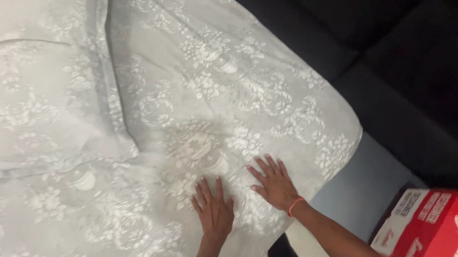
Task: The person sorts metal lock components and hardware on a bed, smooths the bedspread, and then places the components into a cardboard box on the floor near several pamphlets.
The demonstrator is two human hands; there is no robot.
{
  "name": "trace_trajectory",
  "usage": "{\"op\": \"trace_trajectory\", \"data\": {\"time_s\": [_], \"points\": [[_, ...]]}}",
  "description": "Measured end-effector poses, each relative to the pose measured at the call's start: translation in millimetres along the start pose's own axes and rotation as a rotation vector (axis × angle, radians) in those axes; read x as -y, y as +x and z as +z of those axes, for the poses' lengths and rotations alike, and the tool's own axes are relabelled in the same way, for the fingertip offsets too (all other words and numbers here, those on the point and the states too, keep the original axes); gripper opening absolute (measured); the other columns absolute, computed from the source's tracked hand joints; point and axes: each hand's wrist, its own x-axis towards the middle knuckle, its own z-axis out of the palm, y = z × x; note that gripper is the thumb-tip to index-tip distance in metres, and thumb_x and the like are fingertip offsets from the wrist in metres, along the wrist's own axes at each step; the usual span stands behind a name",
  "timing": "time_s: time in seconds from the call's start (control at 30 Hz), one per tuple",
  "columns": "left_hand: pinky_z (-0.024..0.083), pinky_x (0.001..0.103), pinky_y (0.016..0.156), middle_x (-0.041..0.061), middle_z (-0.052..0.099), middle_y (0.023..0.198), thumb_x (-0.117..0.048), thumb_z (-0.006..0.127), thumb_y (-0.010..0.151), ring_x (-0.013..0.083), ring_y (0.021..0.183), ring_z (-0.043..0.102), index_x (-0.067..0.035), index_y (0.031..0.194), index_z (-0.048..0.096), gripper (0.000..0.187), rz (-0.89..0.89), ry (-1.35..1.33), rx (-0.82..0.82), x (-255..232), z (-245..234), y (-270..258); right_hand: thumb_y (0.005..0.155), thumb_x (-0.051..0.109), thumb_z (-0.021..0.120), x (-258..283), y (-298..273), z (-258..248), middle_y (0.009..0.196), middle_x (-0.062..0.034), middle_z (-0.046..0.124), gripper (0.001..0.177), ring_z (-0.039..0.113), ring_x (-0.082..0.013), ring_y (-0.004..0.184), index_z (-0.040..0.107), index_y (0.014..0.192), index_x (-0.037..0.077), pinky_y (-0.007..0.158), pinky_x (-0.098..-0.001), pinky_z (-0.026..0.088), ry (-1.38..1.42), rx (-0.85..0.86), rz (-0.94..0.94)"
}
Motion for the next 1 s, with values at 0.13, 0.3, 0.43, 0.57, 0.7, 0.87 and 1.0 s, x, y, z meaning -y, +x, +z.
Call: {"op": "trace_trajectory", "data": {"time_s": [0.13,0.3,0.43,0.57,0.7,0.87,1.0], "points": [[0.003,0.067,0.119,0.028,0.000,0.165,-0.048,0.061,0.095,0.0497,0.152,-0.001,-0.020,0.160,0.020,0.082,-0.020,0.094,0.014,-59,20,26,0.101,0.053,0.046,-94,10,0,0.167,-0.0101,0.018,0.066,0.012,-0.0369,0.154,0.029,0.159,0.027,0.123,-0.0566,0.008,-0.075,-0.052,0.124],[0.000,0.068,0.121,0.029,-0.005,0.166,-0.048,0.063,0.097,0.0508,0.153,-0.005,-0.018,0.162,0.017,0.085,0.061,0.086,0.262,-121,31,25,0.100,0.056,0.039,-211,7,5,0.169,-0.0101,0.014,0.069,0.013,-0.0372,0.153,0.022,0.161,0.027,0.122,-0.0575,0.011,-0.196,-0.070,0.406],[0.000,0.068,0.120,0.030,-0.003,0.165,-0.042,0.069,0.097,0.0508,0.153,-0.005,-0.016,0.160,0.023,0.081,0.193,-0.096,0.290,-136,53,13,0.101,0.053,0.042,-252,27,5,0.165,-0.0205,0.021,0.071,0.020,-0.0440,0.150,0.025,0.162,0.020,0.119,-0.0568,0.017,-0.198,-0.262,0.576],[0.009,0.062,0.121,0.024,0.011,0.167,-0.033,0.069,0.095,0.0450,0.155,0.007,-0.015,0.159,0.031,0.076,0.072,-0.254,0.140,-108,63,26,0.099,0.046,0.051,-207,83,-5,0.156,-0.0248,0.039,0.071,0.033,-0.0438,0.145,0.034,0.157,0.009,0.122,-0.0541,0.022,0.041,-0.551,0.460],[0.016,0.060,0.119,0.022,0.019,0.163,-0.031,0.064,0.094,0.0433,0.151,0.016,-0.010,0.155,0.033,0.072,-0.103,-0.204,-0.118,-42,42,41,0.099,0.032,0.059,-76,168,-7,0.147,-0.0276,0.051,0.065,0.041,-0.0417,0.140,0.042,0.153,-0.001,0.122,-0.0537,0.022,0.315,-0.622,0.043],[0.026,0.053,0.117,0.024,0.028,0.161,-0.030,0.058,0.098,0.0441,0.148,0.026,-0.009,0.155,0.035,0.065,-0.328,-0.334,-0.326,49,-10,42,0.095,0.040,0.065,123,251,-6,0.139,-0.0142,0.063,0.060,0.066,-0.0236,0.120,0.055,0.146,0.010,0.095,-0.0347,0.056,1.098,0.038,0.041],[0.030,0.047,0.118,0.022,0.037,0.158,-0.033,0.055,0.101,0.0401,0.148,0.032,-0.008,0.156,0.035,0.064,-0.463,-0.514,-0.441,109,-43,38,0.086,0.042,0.075,233,308,10,0.140,-0.0139,0.060,0.083,0.063,-0.0211,0.120,0.034,0.151,0.010,0.089,-0.0333,0.055,1.346,0.251,0.112]]}}
